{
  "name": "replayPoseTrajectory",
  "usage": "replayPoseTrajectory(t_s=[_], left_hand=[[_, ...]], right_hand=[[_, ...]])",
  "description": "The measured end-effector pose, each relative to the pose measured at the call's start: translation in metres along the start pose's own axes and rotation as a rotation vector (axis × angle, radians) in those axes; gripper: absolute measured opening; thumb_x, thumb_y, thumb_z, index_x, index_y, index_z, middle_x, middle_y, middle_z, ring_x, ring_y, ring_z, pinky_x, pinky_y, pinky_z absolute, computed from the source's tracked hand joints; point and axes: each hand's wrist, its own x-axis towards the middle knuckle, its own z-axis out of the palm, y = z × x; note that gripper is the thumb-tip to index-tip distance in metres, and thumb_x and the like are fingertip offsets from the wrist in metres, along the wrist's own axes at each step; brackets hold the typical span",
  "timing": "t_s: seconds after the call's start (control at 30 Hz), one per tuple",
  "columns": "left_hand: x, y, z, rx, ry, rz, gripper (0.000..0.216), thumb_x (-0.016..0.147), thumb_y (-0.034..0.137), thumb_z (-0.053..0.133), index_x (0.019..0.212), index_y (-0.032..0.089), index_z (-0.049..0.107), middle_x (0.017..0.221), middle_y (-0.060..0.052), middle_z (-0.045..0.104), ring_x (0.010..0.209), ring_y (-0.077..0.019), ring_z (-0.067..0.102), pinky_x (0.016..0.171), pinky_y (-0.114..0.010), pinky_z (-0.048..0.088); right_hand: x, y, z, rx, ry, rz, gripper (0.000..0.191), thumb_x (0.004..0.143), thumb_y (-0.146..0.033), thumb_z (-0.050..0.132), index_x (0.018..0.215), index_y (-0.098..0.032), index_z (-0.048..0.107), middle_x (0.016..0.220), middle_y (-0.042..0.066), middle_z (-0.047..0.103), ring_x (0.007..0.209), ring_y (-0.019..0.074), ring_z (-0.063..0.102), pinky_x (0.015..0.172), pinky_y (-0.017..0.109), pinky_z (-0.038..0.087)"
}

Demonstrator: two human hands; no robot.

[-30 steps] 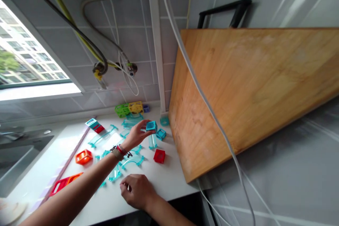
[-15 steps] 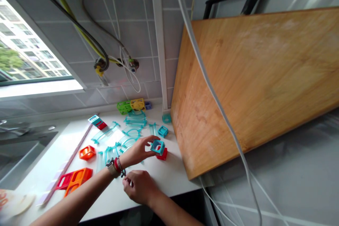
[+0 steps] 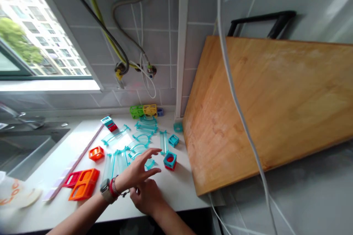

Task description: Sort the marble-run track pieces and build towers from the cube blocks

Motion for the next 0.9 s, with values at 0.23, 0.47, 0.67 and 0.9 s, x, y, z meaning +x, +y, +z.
replayPoseTrajectory(t_s=[0.23, 0.47, 0.67, 0.9], left_hand=[[-0.153, -0.009, -0.027, 0.105, 0.265, -0.221, 0.020, 0.102, 0.033, 0.058, 0.118, 0.026, 0.068, 0.119, -0.007, 0.072, 0.111, -0.0223, 0.070, 0.098, -0.032, 0.057], [-0.268, -0.030, -0.039, 0.368, 0.343, -0.380, 0.022, 0.100, 0.035, 0.059, 0.119, 0.029, 0.069, 0.121, -0.006, 0.072, 0.106, -0.0210, 0.072, 0.094, -0.028, 0.058], [-0.262, -0.040, -0.047, 0.525, 0.435, -0.421, 0.037, 0.098, 0.037, 0.058, 0.134, 0.028, 0.063, 0.136, -0.010, 0.065, 0.124, -0.0277, 0.065, 0.108, -0.042, 0.053], [-0.240, -0.051, -0.050, 0.669, 0.456, -0.411, 0.043, 0.085, 0.017, 0.066, 0.128, 0.025, 0.067, 0.143, -0.014, 0.059, 0.133, -0.0345, 0.056, 0.107, -0.050, 0.051]], right_hand=[[-0.004, -0.005, -0.008, 0.091, -0.061, -0.106, 0.020, 0.097, -0.022, 0.052, 0.093, -0.020, 0.072, 0.085, 0.004, 0.074, 0.079, 0.0184, 0.068, 0.075, 0.027, 0.047], [0.000, -0.025, -0.007, 0.282, -0.105, -0.042, 0.024, 0.099, -0.032, 0.056, 0.090, -0.019, 0.074, 0.076, 0.003, 0.072, 0.068, 0.0172, 0.066, 0.064, 0.026, 0.049], [0.013, -0.077, 0.030, 0.245, -0.227, -0.256, 0.018, 0.097, -0.028, 0.059, 0.101, -0.021, 0.074, 0.090, 0.004, 0.071, 0.074, 0.0168, 0.066, 0.069, 0.028, 0.053], [0.001, -0.094, 0.088, 0.285, -0.159, -0.374, 0.032, 0.099, -0.030, 0.055, 0.130, -0.023, 0.062, 0.123, 0.010, 0.063, 0.095, 0.0197, 0.066, 0.091, 0.037, 0.056]])
